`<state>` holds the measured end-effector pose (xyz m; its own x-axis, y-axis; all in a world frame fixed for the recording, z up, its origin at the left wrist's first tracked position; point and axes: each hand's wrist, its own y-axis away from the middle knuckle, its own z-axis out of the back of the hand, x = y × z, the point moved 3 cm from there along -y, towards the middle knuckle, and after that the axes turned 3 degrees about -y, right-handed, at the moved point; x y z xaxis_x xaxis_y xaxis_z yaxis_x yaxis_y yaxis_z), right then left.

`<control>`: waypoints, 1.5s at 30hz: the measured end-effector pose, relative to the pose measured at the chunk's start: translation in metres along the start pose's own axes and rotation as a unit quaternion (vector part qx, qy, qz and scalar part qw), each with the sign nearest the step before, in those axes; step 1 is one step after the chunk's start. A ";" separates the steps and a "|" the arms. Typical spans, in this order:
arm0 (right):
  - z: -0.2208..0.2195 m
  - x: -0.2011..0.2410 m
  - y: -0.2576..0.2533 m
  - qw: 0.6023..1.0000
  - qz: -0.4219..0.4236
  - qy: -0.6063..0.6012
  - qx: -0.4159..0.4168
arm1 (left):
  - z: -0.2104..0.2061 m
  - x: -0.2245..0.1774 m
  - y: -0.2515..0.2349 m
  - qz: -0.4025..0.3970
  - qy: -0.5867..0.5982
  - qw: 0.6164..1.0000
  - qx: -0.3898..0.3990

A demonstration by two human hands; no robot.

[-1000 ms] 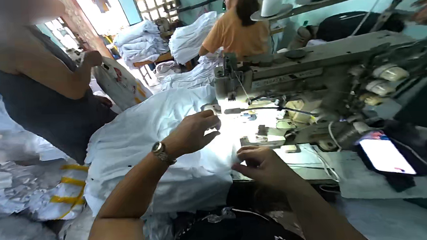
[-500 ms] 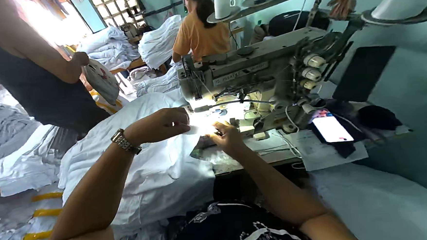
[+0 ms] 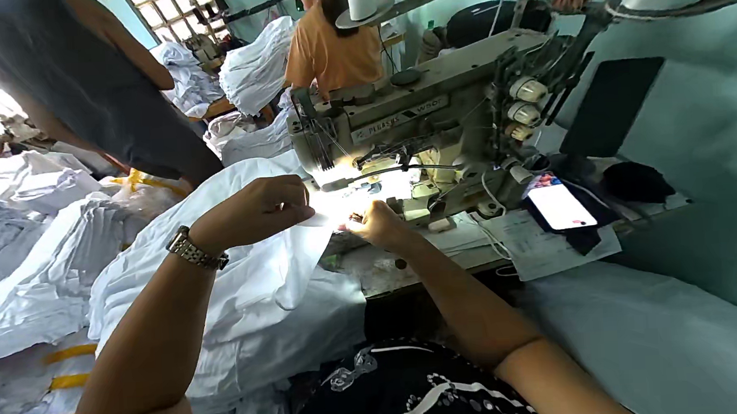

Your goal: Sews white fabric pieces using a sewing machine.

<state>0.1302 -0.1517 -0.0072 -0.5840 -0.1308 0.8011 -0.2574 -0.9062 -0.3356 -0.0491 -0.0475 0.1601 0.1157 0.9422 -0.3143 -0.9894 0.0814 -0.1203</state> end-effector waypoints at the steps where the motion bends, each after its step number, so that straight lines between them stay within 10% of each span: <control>1: 0.000 -0.001 0.003 1.000 0.001 -0.026 0.010 | -0.002 0.001 -0.001 0.008 0.024 1.000 0.014; 7: -0.013 -0.022 0.034 0.986 -0.062 -0.149 0.046 | -0.022 0.021 0.004 0.156 -0.176 0.966 0.104; 45: -0.025 -0.014 0.047 0.991 0.013 -0.133 0.011 | -0.040 -0.014 -0.008 0.150 -0.251 0.943 0.157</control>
<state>0.1076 -0.1823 -0.0465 -0.3652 -0.2538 0.8957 -0.2260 -0.9092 -0.3497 -0.0389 -0.0742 0.1280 -0.1510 0.9671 0.2047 -0.9573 -0.1947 0.2136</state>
